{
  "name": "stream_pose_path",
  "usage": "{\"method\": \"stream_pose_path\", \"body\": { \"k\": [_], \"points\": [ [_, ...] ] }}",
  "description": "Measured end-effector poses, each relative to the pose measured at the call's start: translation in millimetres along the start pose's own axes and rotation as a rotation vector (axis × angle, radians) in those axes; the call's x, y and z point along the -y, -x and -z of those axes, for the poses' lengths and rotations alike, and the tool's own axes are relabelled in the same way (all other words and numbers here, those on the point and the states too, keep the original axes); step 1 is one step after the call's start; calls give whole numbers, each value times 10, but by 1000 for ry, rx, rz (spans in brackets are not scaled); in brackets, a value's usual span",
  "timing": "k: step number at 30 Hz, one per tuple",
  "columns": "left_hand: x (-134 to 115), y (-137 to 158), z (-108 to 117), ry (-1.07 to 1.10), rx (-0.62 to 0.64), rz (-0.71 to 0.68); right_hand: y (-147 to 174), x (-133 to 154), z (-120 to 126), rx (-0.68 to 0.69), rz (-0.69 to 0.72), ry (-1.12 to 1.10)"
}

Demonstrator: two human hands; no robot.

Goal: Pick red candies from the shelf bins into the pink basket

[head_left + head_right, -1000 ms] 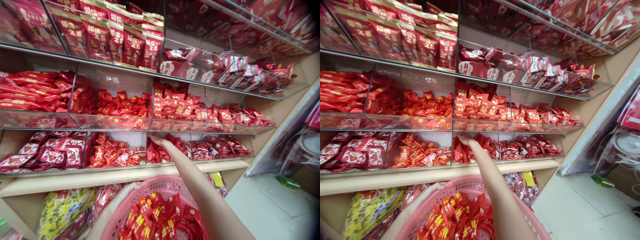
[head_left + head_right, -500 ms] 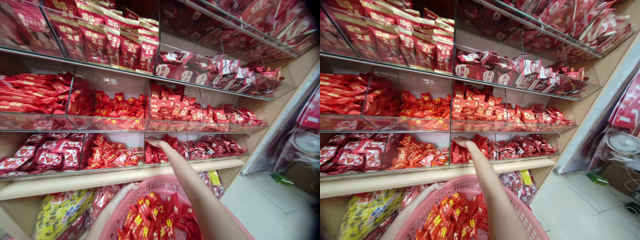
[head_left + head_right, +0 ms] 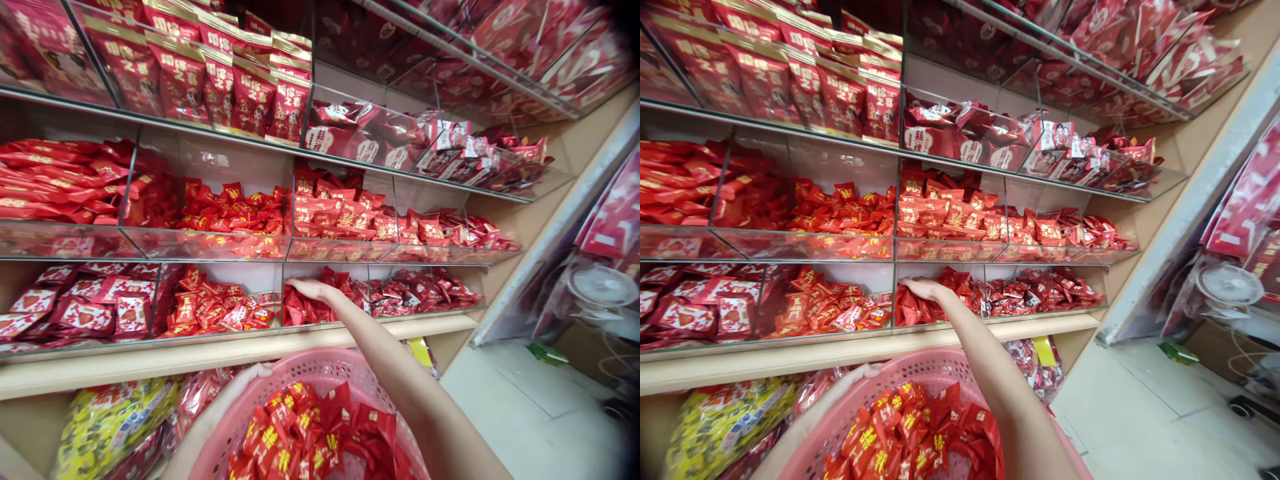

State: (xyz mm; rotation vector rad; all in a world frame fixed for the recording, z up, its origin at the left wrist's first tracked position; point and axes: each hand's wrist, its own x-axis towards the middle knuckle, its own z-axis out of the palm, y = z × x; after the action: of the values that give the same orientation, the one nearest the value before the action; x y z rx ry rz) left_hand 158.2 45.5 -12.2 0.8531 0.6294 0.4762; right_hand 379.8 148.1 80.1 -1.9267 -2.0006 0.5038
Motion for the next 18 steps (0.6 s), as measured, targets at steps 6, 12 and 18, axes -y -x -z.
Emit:
{"method": "stream_pose_path", "body": {
  "k": [6, 12, 18],
  "points": [
    [-16, 49, -53, 18, 8, 21, -77, -257, 233, -171, -93, 126],
    [42, -20, 51, -8, -7, 33, -55, -625, 296, -276, -230, 234],
    [17, -40, 1, 6, 6, 13, -120, -755, 289, -211, -282, 250]
  ]
}}
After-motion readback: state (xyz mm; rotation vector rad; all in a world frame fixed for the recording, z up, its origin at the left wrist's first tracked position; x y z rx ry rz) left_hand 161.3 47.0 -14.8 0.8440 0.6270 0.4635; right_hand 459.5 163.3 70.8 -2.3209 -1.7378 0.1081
